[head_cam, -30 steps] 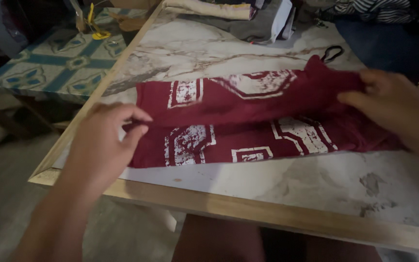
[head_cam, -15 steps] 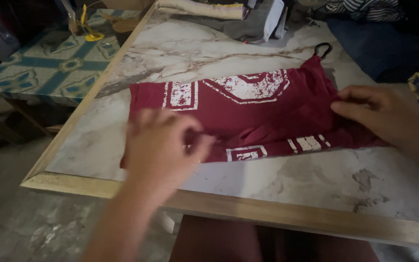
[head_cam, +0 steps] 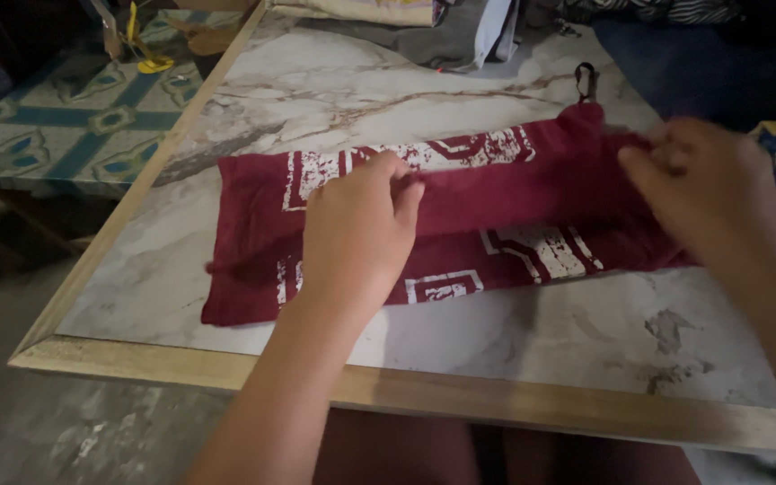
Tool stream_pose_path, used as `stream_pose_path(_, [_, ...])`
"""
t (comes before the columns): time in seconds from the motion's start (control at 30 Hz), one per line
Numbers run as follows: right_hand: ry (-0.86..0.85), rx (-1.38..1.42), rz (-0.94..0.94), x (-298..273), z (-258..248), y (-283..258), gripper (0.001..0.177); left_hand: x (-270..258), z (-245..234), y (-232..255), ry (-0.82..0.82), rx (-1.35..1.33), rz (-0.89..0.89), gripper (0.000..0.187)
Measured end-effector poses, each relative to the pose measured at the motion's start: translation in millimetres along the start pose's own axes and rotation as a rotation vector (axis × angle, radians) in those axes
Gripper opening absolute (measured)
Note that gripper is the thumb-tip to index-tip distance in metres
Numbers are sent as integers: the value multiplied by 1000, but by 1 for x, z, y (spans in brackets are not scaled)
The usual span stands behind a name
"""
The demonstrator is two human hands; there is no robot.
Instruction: The person folds several items of clothing including a green ribbed top, a maroon graphic t-shirt, a black garment, and a black patterned t-shirt by hand on a marble-topped table.
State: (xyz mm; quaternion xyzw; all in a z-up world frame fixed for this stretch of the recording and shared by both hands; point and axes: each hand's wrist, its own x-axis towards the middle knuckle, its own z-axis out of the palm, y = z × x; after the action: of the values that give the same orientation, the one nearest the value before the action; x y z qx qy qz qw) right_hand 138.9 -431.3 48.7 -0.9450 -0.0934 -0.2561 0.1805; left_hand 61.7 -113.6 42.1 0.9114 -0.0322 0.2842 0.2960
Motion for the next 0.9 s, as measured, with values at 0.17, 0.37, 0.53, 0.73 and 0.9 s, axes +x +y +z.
stream_pose_path(0.17, [-146, -32, 138, -3, 9, 10, 35, 1, -1, 7, -129, 159, -76, 17])
stream_pose_path(0.37, [-35, -65, 28, 8, 11, -4, 33, 1, 3, 3, -38, 281, -63, 13])
stream_pose_path(0.53, [-81, 76, -158, 23, 24, -57, 50, 2, 15, -11, -19, 413, 97, 46])
stream_pose_path(0.73, [-385, -104, -263, 20, 58, -77, 58, -6, -12, -38, -372, 579, -319, 69])
stream_pose_path(0.9, [-371, -185, -215, 19, 63, -62, 64, -21, -43, -84, -143, 590, -328, 64])
